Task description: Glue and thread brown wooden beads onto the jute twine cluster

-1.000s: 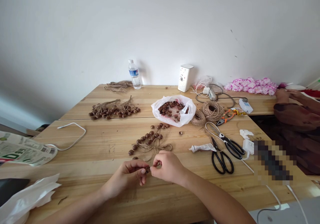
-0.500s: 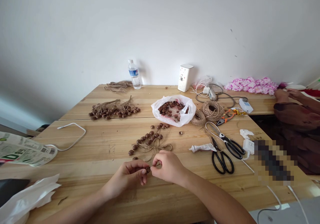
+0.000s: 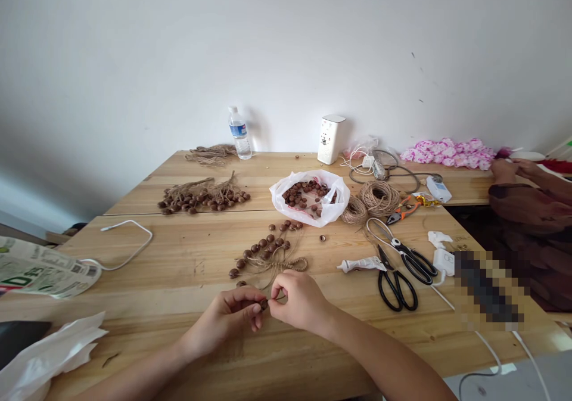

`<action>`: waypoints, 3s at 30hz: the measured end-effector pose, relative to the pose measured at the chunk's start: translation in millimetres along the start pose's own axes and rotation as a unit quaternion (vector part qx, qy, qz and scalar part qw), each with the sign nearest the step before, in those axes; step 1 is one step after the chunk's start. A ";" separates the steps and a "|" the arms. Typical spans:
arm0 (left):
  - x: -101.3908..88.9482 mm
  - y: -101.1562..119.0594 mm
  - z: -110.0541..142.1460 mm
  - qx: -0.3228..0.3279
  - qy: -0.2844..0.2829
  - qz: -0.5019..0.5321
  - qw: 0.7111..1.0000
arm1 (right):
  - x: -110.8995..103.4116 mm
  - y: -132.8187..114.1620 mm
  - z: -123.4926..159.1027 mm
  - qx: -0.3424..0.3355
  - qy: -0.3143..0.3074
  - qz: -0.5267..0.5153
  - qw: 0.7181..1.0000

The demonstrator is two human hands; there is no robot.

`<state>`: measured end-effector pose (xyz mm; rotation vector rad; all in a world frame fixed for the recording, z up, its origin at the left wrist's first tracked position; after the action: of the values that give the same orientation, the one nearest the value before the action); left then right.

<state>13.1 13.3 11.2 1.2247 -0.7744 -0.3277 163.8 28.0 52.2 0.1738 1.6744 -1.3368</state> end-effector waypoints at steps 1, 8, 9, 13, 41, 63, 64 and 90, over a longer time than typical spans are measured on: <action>0.0 -0.2 0.2 0.003 -0.001 -0.002 1.000 | 0.0 0.5 -0.3 0.001 0.000 -0.003 1.000; 0.0 1.0 0.8 0.006 -0.010 -0.024 1.000 | 0.6 2.2 0.8 0.008 -0.003 -0.018 1.000; 0.2 1.0 0.7 0.005 -0.013 -0.023 1.000 | 0.9 2.7 0.9 0.008 -0.004 -0.019 1.000; 0.6 0.3 0.4 0.002 -0.016 -0.020 1.000 | 1.9 5.2 0.6 0.005 -0.005 -0.019 1.000; -1.3 -2.7 0.3 -0.006 -0.010 -0.011 1.000 | 4.3 5.1 2.5 0.004 -0.006 -0.011 1.000; 0.9 -3.4 -1.1 -0.015 -0.003 -0.002 1.000 | 2.3 -3.4 4.7 0.021 0.013 0.015 1.000; 0.9 -3.4 -1.1 -0.015 -0.004 -0.001 1.000 | 2.6 -3.1 4.7 0.021 0.014 0.014 1.000; -2.7 -7.2 -2.3 -0.035 0.017 0.074 0.996 | -4.4 -6.6 6.8 0.003 -0.003 -0.024 1.000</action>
<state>14.0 14.2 3.3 1.0978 -0.8140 -0.2104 165.9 21.7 60.3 0.1344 1.6787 -1.3768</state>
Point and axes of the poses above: each hand's wrist, its own z-axis away from the middle knuckle, its own x-axis out of the palm, y = z × x, the point moved 4 cm from there along -z, towards the middle knuckle, and after that the axes turned 14 degrees about -y, right-handed, at the moved point
